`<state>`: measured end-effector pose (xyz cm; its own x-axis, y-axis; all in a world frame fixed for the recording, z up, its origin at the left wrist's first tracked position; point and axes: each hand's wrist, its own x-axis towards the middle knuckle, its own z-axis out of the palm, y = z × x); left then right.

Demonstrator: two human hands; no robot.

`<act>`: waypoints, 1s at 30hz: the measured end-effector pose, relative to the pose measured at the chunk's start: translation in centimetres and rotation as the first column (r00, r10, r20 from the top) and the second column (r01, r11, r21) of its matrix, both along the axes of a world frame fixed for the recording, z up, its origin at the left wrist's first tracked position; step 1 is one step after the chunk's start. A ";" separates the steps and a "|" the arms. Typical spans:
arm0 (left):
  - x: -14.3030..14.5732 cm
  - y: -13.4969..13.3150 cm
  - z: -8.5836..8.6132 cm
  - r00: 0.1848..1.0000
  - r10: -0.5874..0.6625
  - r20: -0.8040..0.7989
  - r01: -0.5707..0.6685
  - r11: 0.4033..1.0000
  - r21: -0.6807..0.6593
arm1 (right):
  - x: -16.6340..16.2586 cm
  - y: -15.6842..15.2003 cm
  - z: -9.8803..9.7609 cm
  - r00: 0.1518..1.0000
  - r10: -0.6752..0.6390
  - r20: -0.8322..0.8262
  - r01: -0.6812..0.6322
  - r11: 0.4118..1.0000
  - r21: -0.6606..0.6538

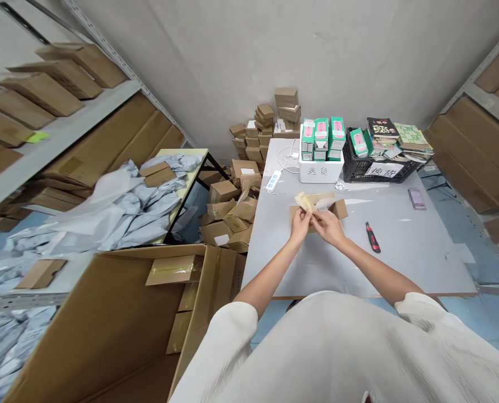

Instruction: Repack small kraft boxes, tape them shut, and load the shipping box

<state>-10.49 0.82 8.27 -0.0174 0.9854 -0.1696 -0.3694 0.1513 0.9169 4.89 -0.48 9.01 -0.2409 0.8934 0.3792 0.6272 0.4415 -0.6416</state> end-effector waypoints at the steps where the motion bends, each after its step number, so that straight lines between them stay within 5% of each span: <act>1: -0.2 0.1 0.0 1.000 0.023 0.000 -0.023 1.000 0.003 | -0.1 -0.2 -0.2 0.998 0.041 0.037 -0.042 0.999 0.028; 4: -1.2 0.5 -0.3 0.997 0.081 0.011 -0.080 0.997 -0.022 | 0.5 -0.3 -1.0 0.995 0.078 0.066 -0.080 0.996 0.030; 9: -2.6 0.7 -1.0 0.992 0.124 0.026 -0.122 0.988 -0.091 | 2.8 1.3 -2.6 0.978 -0.178 -0.108 0.153 0.967 -0.204; 13: -3.1 0.6 -1.5 0.994 0.110 0.022 -0.106 0.986 -0.129 | 3.6 1.8 -3.3 0.920 -0.197 -0.339 -0.004 0.861 -0.509; 18: -3.3 1.1 -1.5 0.994 0.109 0.006 -0.106 0.976 -0.189 | 3.1 1.5 -2.9 0.816 -0.252 -0.520 -0.142 0.785 -0.603; 24: -3.6 1.1 -0.4 0.961 0.218 -0.171 -0.246 0.955 -0.165 | 2.4 1.7 -0.4 0.848 -0.207 -0.488 -0.042 0.892 -0.451; 27: -3.1 0.3 0.6 0.992 0.084 -0.094 -0.099 0.983 -0.157 | 1.7 1.2 0.7 0.937 -0.147 -0.316 0.063 0.964 -0.260; 30: -2.4 -0.8 1.3 0.997 -0.061 0.051 0.067 0.989 -0.134 | 0.6 0.0 1.2 0.999 -0.009 -0.042 0.008 0.999 -0.038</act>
